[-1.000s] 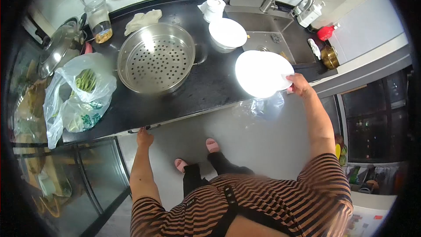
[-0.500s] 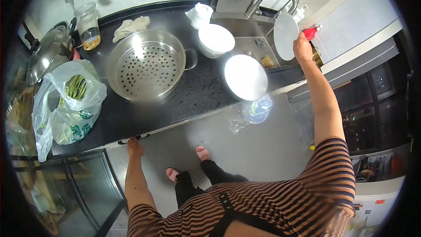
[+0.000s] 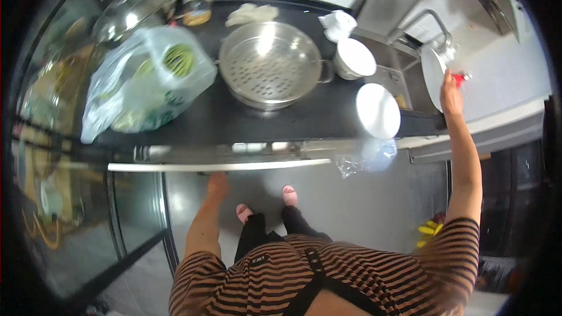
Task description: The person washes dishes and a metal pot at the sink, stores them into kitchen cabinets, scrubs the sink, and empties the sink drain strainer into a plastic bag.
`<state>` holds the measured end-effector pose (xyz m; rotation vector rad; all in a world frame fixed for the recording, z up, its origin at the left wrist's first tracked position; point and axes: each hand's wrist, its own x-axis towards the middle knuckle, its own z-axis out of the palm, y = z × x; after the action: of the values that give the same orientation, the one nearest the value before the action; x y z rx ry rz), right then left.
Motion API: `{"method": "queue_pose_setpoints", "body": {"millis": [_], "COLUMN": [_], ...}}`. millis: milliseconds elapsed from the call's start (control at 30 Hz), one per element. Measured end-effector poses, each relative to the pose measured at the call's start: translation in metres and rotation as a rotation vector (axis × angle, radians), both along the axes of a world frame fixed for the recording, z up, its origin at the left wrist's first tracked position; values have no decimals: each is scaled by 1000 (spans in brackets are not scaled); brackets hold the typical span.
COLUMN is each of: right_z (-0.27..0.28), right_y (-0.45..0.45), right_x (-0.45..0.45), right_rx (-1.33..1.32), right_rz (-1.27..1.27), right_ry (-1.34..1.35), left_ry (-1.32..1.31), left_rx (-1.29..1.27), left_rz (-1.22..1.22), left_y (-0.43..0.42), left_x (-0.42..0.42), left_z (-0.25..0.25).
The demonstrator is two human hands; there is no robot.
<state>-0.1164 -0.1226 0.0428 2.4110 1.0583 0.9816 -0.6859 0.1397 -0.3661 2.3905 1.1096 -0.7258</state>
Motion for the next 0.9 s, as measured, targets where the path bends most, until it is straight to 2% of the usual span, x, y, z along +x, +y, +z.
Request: {"method": "queue_pose_setpoints", "body": {"millis": [100, 133, 200, 233, 267, 300, 367, 433, 533, 567, 667, 700, 800, 833, 867, 900], "right_z": [-4, -5, -4, -2, -4, -20, -31, -9, -17, -14, -45, -36, -55, -66, -122, -107], "right_y": [3, 4, 0, 0, -1, -15, -16, 11, 15, 17, 1, 11, 12, 13, -6, -2], "right_x": [-27, -35, -42, -45, -49, -20, -8, -63, -63, -65, -13, -42, -46, -50, 22, -21], "right_rx": [-20, 9, 132, 644, 466, 360, 195, 68, 217, 175, 489, 665, 829, 1062, 977, 1064], "right_rz": [-100, -148, -54, 100, 29, 123, 114, -90, -109, -153, 4, -141, -161, -84, 95, 66], "right_ry": [116, 124, 124, 606, 246, 122, 70, 214, 204, 275, 353, 441, 578, 860, 784, 965], "left_ry": [-105, -184, -352, -529, -712, -909, -920, -912, -824, -877, -878, -893, -915, -908, -898, -870], "left_rx": [-112, -207, -384, -622, -861, -1100, -1122, -1117, -952, -934, -764, -766, -777, -783, -790, -803], "left_rz": [33, 160, 403, 659, 911, 1158, 1237, 1304, 1440, 1441, 1393, 1394, 1410, 1422, 1432, 1430], "left_y": [-23, -29, -39, -43, -52, -58, -67, -82, -107, -115, -136, -140, -151, -153, -154, -154], "left_x": [-31, -44, -72, -88, -102, -110, -122, -125, -120, -124, -137, -141, -150, -151, -152, -153], "left_z": [15, 25, 49, 56, 62, 66, 72, 76, 115, 113, 100, 91, 79, 88, 96, 101]}}
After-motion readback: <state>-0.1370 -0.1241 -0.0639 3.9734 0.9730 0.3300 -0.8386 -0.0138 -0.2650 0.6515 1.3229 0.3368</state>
